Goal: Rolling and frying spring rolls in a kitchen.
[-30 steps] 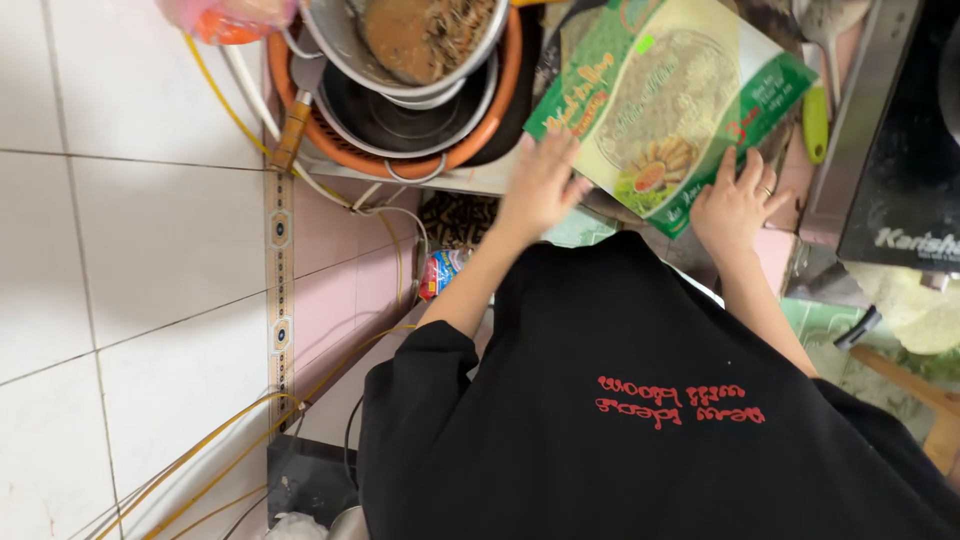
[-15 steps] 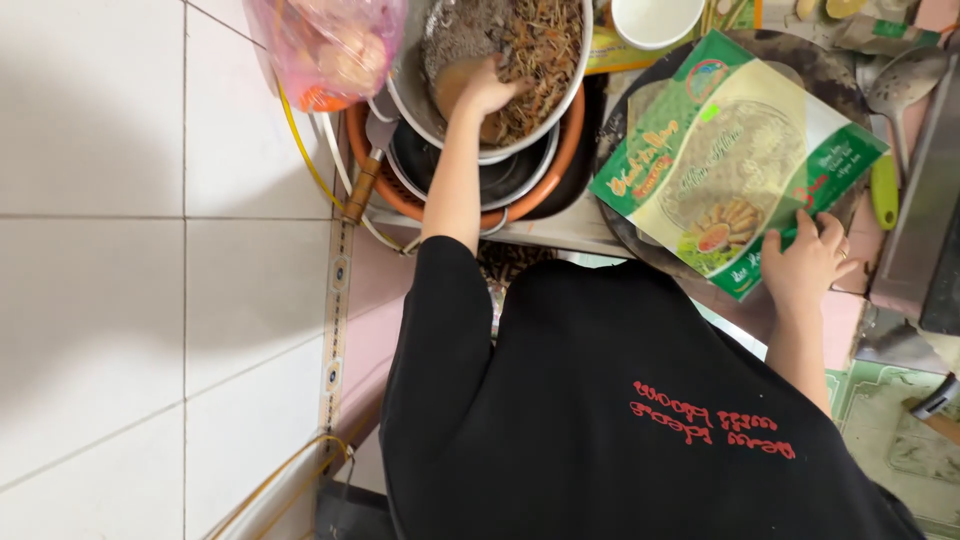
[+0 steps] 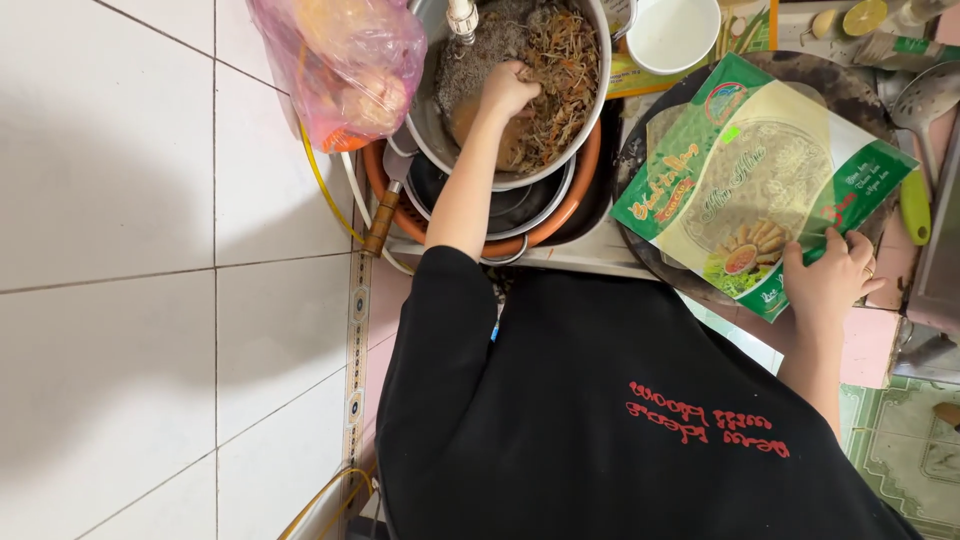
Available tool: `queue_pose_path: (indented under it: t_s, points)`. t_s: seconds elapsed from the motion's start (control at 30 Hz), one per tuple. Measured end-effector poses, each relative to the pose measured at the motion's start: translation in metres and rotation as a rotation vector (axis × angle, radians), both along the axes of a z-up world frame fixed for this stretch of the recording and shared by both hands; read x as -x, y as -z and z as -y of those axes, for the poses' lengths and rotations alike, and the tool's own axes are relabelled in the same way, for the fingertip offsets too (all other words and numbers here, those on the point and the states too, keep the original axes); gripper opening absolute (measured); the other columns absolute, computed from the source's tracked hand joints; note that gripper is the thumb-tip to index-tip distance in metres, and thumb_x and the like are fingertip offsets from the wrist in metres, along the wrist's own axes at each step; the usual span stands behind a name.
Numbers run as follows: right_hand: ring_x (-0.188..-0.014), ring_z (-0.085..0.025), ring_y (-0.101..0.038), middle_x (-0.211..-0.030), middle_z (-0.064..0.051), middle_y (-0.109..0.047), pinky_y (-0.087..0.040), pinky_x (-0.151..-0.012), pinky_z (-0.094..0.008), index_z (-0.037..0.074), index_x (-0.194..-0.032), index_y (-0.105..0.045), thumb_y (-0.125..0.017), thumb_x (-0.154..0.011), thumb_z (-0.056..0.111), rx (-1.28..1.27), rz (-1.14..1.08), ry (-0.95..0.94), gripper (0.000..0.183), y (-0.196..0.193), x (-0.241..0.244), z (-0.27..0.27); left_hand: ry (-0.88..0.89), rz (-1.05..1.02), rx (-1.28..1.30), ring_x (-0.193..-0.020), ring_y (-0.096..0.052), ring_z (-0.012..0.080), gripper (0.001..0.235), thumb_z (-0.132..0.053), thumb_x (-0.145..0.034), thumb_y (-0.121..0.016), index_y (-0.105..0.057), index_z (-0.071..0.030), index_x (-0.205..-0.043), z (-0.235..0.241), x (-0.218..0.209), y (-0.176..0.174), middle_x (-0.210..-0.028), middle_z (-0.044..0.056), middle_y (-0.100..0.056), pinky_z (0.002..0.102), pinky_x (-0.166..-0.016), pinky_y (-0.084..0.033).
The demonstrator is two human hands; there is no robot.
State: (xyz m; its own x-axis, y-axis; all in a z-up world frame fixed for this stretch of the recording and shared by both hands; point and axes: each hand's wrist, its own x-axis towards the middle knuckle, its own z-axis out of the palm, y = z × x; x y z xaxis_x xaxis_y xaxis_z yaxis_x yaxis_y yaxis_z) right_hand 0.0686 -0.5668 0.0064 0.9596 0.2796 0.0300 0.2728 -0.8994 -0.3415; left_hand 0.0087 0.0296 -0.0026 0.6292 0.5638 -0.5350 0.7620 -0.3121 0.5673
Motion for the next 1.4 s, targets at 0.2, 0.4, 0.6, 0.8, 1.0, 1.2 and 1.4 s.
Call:
queue_pose_path:
  t_s: [0.2, 0.4, 0.6, 0.8, 1.0, 1.2, 1.4]
  points:
    - [-0.143, -0.052, -0.038, -0.155, -0.025, -0.045, -0.009, -0.110, -0.083, -0.003, -0.140, -0.064, -0.070, -0.096, 0.038, 0.006, 0.002, -0.003, 0.060, 0.004, -0.001, 0.001, -0.141, 0.291, 0.235, -0.099, -0.075, 0.0217, 0.065, -0.013, -0.082, -0.076, -0.053, -0.003, -0.141, 0.000, -0.015, -0.021, -0.133, 0.014, -0.064, 0.031, -0.074, -0.065]
    - [-0.144, -0.050, -0.038, -0.155, -0.026, -0.044, -0.008, -0.108, -0.084, -0.004, -0.141, -0.061, -0.070, -0.095, 0.039, -0.020, -0.004, 0.009, 0.064, -0.008, 0.004, -0.008, 0.097, 0.111, -0.302, -0.115, -0.058, 0.0363, 0.078, -0.041, -0.079, -0.090, -0.056, -0.007, -0.140, 0.022, -0.045, 0.028, -0.127, 0.018, -0.066, 0.048, -0.090, -0.047]
    - [-0.146, -0.048, -0.038, -0.157, -0.025, -0.044, -0.007, -0.110, -0.083, -0.004, -0.140, -0.061, -0.072, -0.097, 0.044, -0.015, -0.005, 0.023, 0.065, -0.013, 0.006, -0.010, -0.033, 0.168, -0.172, -0.078, -0.076, 0.0135, 0.023, -0.011, -0.089, -0.071, -0.072, -0.005, -0.112, 0.011, -0.034, 0.007, -0.096, 0.008, -0.077, 0.031, -0.075, -0.060]
    - [-0.148, -0.044, -0.036, -0.159, -0.024, -0.042, -0.007, -0.111, -0.083, 0.000, -0.147, -0.061, -0.072, -0.095, 0.045, -0.022, -0.047, 0.043, 0.070, -0.014, 0.006, -0.009, -0.116, 0.498, 0.063, -0.069, -0.061, 0.0149, 0.024, -0.010, -0.086, -0.078, -0.078, -0.007, -0.110, -0.004, -0.002, -0.035, -0.087, 0.008, -0.076, 0.030, -0.059, -0.048]
    - [-0.148, -0.047, -0.033, -0.160, -0.025, -0.040, -0.006, -0.109, -0.084, -0.001, -0.149, -0.059, -0.071, -0.095, 0.046, -0.025, -0.067, 0.029, 0.072, -0.015, 0.007, -0.005, -0.385, 0.491, 0.309, -0.072, -0.073, 0.0132, 0.037, -0.010, -0.082, -0.078, -0.074, -0.007, -0.118, 0.005, 0.012, -0.026, -0.092, 0.007, -0.078, 0.029, -0.060, -0.058]
    - [-0.151, -0.048, -0.031, -0.162, -0.024, -0.039, -0.009, -0.108, -0.084, -0.001, -0.150, -0.058, -0.071, -0.096, 0.046, -0.011, -0.031, -0.010, 0.073, -0.012, 0.008, 0.000, -0.532, 0.515, 0.356, -0.081, -0.071, 0.0155, 0.043, -0.013, -0.083, -0.081, -0.067, -0.007, -0.123, -0.009, 0.021, -0.007, -0.101, 0.005, -0.074, 0.031, -0.063, -0.057]
    - [-0.149, -0.044, -0.037, -0.161, -0.020, -0.040, -0.010, -0.109, -0.084, 0.002, -0.148, -0.057, -0.070, -0.090, 0.047, 0.010, -0.092, 0.024, 0.075, -0.025, 0.006, -0.001, -0.536, 0.811, 0.711, -0.086, -0.073, 0.0194, 0.033, -0.004, -0.087, -0.075, -0.070, 0.000, -0.120, 0.004, 0.026, -0.033, -0.100, 0.007, -0.074, 0.035, -0.067, -0.059]
